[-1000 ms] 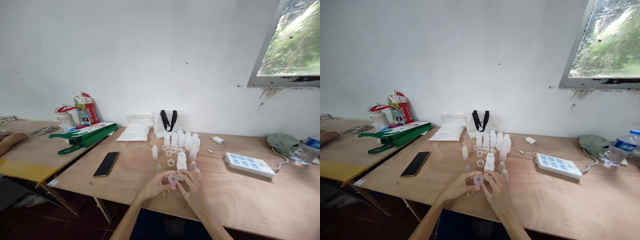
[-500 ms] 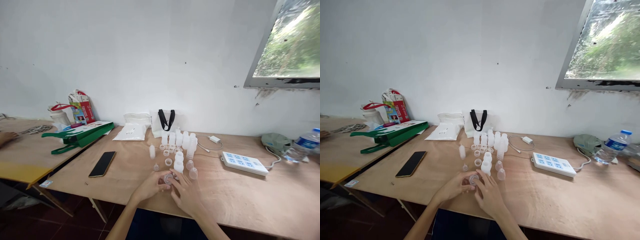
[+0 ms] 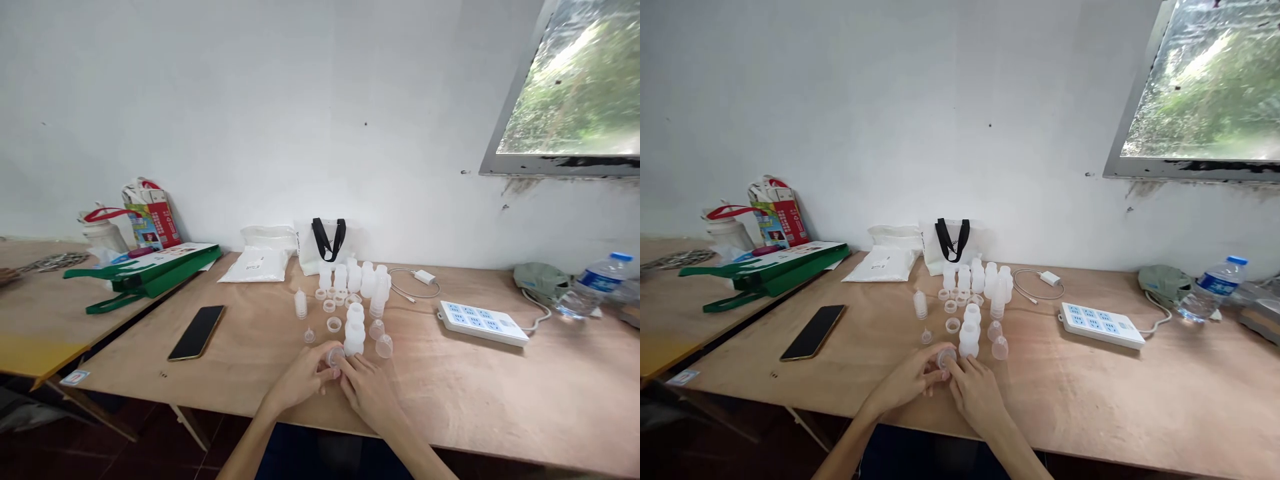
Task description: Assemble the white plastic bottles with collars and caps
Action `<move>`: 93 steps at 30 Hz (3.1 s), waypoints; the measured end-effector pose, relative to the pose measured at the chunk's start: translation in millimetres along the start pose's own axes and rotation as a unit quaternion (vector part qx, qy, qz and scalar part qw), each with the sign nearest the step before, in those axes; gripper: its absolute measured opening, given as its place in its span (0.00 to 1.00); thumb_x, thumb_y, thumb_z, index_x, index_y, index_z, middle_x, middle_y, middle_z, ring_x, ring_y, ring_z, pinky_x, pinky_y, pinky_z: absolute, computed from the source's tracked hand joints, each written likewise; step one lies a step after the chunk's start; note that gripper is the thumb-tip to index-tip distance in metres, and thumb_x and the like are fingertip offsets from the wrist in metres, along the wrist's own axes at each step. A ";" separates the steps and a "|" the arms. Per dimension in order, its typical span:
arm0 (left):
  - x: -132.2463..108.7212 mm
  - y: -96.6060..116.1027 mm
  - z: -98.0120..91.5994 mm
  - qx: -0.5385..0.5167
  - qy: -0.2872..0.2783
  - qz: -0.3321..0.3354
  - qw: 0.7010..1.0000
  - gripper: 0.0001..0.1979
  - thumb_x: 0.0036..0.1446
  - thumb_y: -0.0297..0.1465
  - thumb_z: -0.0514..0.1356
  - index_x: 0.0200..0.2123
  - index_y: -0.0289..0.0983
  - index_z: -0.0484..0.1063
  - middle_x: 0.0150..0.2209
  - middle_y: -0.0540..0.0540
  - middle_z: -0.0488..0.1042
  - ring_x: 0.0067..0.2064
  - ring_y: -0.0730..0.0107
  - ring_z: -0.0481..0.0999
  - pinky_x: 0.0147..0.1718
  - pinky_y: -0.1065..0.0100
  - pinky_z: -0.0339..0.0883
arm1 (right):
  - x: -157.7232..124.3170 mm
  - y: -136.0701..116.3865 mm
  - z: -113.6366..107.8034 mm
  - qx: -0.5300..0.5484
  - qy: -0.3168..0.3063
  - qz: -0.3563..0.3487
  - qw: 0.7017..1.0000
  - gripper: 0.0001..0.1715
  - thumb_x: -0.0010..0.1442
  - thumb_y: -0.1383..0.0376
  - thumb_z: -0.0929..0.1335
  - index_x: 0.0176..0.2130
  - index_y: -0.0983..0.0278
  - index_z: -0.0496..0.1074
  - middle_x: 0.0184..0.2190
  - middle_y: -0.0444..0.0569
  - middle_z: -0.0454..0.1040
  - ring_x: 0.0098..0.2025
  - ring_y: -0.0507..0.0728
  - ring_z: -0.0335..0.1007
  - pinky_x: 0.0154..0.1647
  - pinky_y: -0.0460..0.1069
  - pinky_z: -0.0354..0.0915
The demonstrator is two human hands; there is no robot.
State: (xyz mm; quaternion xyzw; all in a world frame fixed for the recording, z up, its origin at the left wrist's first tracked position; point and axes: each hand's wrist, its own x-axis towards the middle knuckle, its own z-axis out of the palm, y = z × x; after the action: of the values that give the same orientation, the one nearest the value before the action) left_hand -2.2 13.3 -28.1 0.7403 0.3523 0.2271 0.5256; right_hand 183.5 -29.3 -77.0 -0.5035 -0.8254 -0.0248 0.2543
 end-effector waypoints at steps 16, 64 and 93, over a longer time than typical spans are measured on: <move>-1.5 -0.9 15.1 0.108 0.048 -0.037 0.992 0.18 0.62 0.33 0.57 0.55 0.41 0.70 0.33 0.50 0.75 0.20 0.75 0.68 0.26 0.72 0.63 | -3.8 -3.2 24.2 -0.052 0.025 -0.015 0.998 0.23 0.56 0.77 0.66 0.49 0.61 0.74 0.42 0.54 0.81 0.45 0.66 0.74 0.40 0.55 0.71; -12.4 36.4 14.9 0.281 0.066 0.053 0.956 0.19 0.67 0.27 0.48 0.49 0.44 0.78 0.35 0.49 0.81 0.34 0.65 0.78 0.36 0.71 0.63 | 5.9 -6.1 5.6 0.565 0.023 0.195 0.801 0.11 0.67 0.54 0.65 0.41 0.57 0.62 0.24 0.36 0.66 0.16 0.48 0.56 0.16 0.44 0.54; -10.1 34.3 12.4 0.235 0.033 0.019 0.971 0.22 0.61 0.27 0.51 0.51 0.45 0.79 0.29 0.52 0.76 0.28 0.70 0.69 0.32 0.73 0.60 | 8.9 -12.5 -6.4 0.484 0.013 0.201 0.851 0.07 0.64 0.58 0.64 0.36 0.57 0.62 0.24 0.38 0.63 0.24 0.53 0.58 0.24 0.47 0.53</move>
State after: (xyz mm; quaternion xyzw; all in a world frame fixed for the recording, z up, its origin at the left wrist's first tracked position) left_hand 9.7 -8.8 0.2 0.8418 0.3988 0.1725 0.3203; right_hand 172.2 -30.1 -64.8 -0.4715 -0.6099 0.4233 0.4759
